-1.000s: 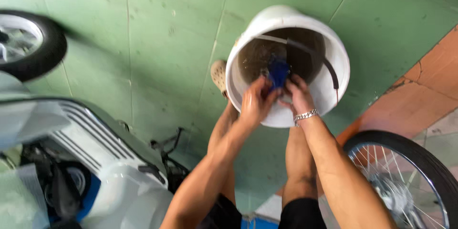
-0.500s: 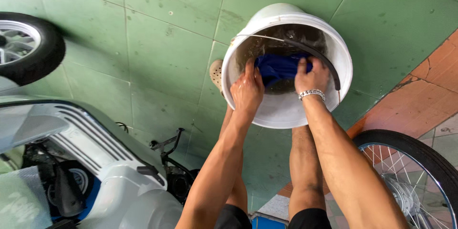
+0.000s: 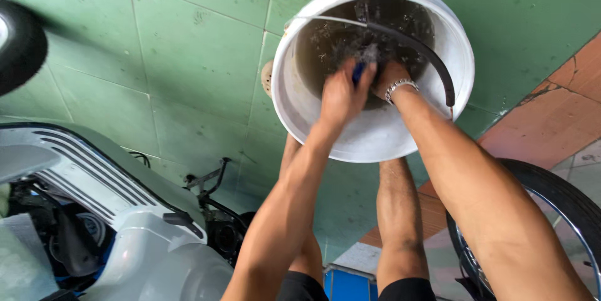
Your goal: The person wipes down various parts of several scooters using a blue cloth and rinses the cloth in a bucket of water.
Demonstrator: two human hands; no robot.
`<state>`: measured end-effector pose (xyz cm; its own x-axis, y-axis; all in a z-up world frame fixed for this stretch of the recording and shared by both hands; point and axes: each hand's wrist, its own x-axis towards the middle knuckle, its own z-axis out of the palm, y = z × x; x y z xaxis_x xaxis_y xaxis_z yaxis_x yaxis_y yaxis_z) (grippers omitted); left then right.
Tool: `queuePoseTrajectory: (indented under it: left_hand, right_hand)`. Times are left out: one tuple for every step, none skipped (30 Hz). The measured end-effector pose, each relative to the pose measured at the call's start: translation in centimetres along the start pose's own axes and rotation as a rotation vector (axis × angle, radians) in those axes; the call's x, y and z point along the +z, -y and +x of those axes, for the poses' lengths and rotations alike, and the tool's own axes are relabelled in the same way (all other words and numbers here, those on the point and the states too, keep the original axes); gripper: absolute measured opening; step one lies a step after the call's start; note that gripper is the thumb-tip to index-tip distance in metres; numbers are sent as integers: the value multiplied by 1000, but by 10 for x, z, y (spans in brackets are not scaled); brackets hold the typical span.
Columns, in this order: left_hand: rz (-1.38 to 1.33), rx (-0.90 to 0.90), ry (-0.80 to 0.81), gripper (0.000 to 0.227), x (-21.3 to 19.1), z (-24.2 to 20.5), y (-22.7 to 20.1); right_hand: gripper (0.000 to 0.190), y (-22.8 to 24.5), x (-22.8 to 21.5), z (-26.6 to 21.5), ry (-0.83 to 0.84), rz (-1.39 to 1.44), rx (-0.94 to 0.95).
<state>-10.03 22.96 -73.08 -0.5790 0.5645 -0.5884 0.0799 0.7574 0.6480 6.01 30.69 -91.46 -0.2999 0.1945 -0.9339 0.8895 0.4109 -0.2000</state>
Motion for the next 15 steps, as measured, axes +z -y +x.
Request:
queuePoseTrajectory:
  left_hand:
    - [0, 22, -33, 32, -18, -20, -26]
    - [-1, 45, -66, 31, -36, -42, -53]
    - [-24, -1, -6, 31, -56, -61, -78]
    - [-47, -47, 54, 32, -76, -79, -101]
    - [-70, 54, 12, 27, -94, -97, -122]
    - [-93, 155, -29, 22, -110, -111, -141]
    - [-105, 145, -31, 21, -122, -120, -157]
    - [-117, 134, -32, 20, -132, -129, -170]
    - [-125, 115, -30, 21, -137, -136, -177]
    - [-50, 85, -30, 20, -136, -136, -176]
    - [24, 57, -33, 19, -131, -131, -168]
    - [98, 29, -36, 19, -122, -124, -155]
    - [133, 100, -70, 18, -108, -110, -136]
    - [168, 171, -103, 19, -90, -90, -111]
    - [197, 151, -136, 21, -69, -69, -85]
  right_hand:
    - [71, -3, 3, -3, -77, 24, -36]
    - [84, -4, 4, -8, -154, 48, -73]
    - [76, -5, 3, -19, -250, 125, -85]
    - [68, -4, -2, -32, -346, 203, -95]
    - [61, -1, -12, -46, -451, 278, -108]
    - [64, 6, -20, -65, -495, 295, -164]
    - [68, 11, -32, -87, -543, 309, -220]
    - [72, 18, -46, -109, -590, 321, -276]
    - [69, 26, -58, -131, -550, 411, -214]
    - [67, 33, -68, -151, -508, 501, -153]
    - [65, 42, -78, -166, -465, 588, -94]
    - [62, 50, -83, -177, -486, 589, -111]
    - [59, 53, -86, -188, -509, 587, -122]
    - [56, 54, -88, -191, -531, 584, -132]
    - [55, 55, -88, -192, -519, 595, -115]
